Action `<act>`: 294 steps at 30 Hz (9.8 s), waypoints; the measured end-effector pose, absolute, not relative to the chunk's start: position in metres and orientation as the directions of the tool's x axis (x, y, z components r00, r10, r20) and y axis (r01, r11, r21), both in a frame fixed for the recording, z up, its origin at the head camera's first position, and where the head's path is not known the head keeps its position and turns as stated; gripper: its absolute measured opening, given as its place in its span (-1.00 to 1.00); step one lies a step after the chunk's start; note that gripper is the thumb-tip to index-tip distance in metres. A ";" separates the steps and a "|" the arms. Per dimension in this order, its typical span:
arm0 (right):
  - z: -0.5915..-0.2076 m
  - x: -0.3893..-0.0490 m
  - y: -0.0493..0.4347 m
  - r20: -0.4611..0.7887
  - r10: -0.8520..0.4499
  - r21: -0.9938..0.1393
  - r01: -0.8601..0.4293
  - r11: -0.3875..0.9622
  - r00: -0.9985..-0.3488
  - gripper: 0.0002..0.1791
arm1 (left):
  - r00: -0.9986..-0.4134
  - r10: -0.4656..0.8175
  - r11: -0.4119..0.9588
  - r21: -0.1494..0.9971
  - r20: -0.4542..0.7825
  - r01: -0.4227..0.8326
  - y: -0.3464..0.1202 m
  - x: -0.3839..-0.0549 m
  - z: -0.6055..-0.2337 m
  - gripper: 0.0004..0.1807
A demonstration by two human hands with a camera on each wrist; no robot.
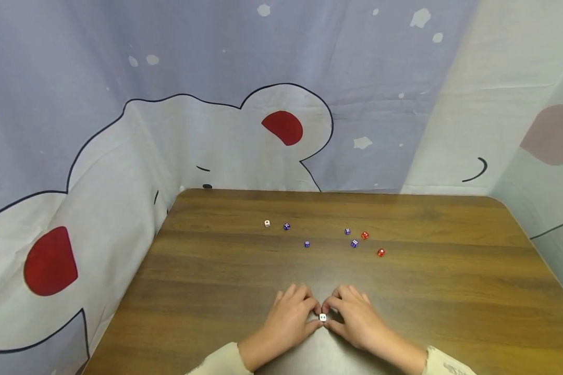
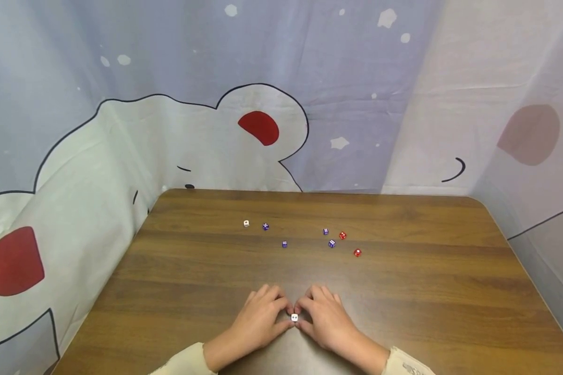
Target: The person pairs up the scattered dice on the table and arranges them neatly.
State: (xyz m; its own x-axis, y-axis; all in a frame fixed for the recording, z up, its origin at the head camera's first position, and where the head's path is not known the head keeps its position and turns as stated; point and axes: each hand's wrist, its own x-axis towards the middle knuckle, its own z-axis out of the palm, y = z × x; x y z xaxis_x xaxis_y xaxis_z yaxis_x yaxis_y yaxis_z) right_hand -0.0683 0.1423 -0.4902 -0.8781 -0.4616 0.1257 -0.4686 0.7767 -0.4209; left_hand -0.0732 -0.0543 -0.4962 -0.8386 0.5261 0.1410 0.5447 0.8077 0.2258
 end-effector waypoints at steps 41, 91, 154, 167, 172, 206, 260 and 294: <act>-0.495 -0.061 0.151 0.191 -0.478 -0.380 -0.514 0.769 -0.857 -0.74 | -0.991 0.104 0.824 0.551 0.079 0.130 -0.160 -0.248 -0.484 -0.62; -0.494 -0.060 0.149 0.167 -0.470 -0.397 -0.496 0.773 -0.867 -0.74 | -0.968 0.252 0.859 0.458 0.009 0.229 -0.149 -0.219 -0.500 -0.83; -0.492 -0.062 0.150 0.171 -0.474 -0.389 -0.501 0.773 -0.864 -0.73 | -0.841 0.538 0.761 0.395 0.061 0.515 -0.083 -0.086 -0.498 -0.83; -0.492 -0.063 0.151 0.182 -0.477 -0.387 -0.508 0.769 -0.860 -0.73 | -0.820 0.568 0.747 0.372 0.075 0.551 -0.072 -0.079 -0.497 -0.83; -0.491 -0.062 0.151 0.173 -0.479 -0.392 -0.506 0.768 -0.861 -0.72 | -0.820 0.569 0.749 0.374 0.057 0.546 -0.068 -0.078 -0.497 -0.83; -0.493 -0.062 0.150 0.151 -0.476 -0.407 -0.493 0.768 -0.866 -0.71 | -0.805 0.594 0.700 0.488 0.010 0.522 -0.084 -0.128 -0.494 -0.73; -0.491 -0.062 0.152 0.170 -0.488 -0.394 -0.513 0.763 -0.856 -0.70 | -0.953 0.288 0.833 0.467 0.095 0.298 -0.061 -0.217 -0.507 -0.85; -0.491 -0.061 0.152 0.149 -0.472 -0.416 -0.488 0.767 -0.869 -0.70 | -0.932 0.350 0.829 0.433 0.090 0.353 -0.064 -0.194 -0.506 -0.87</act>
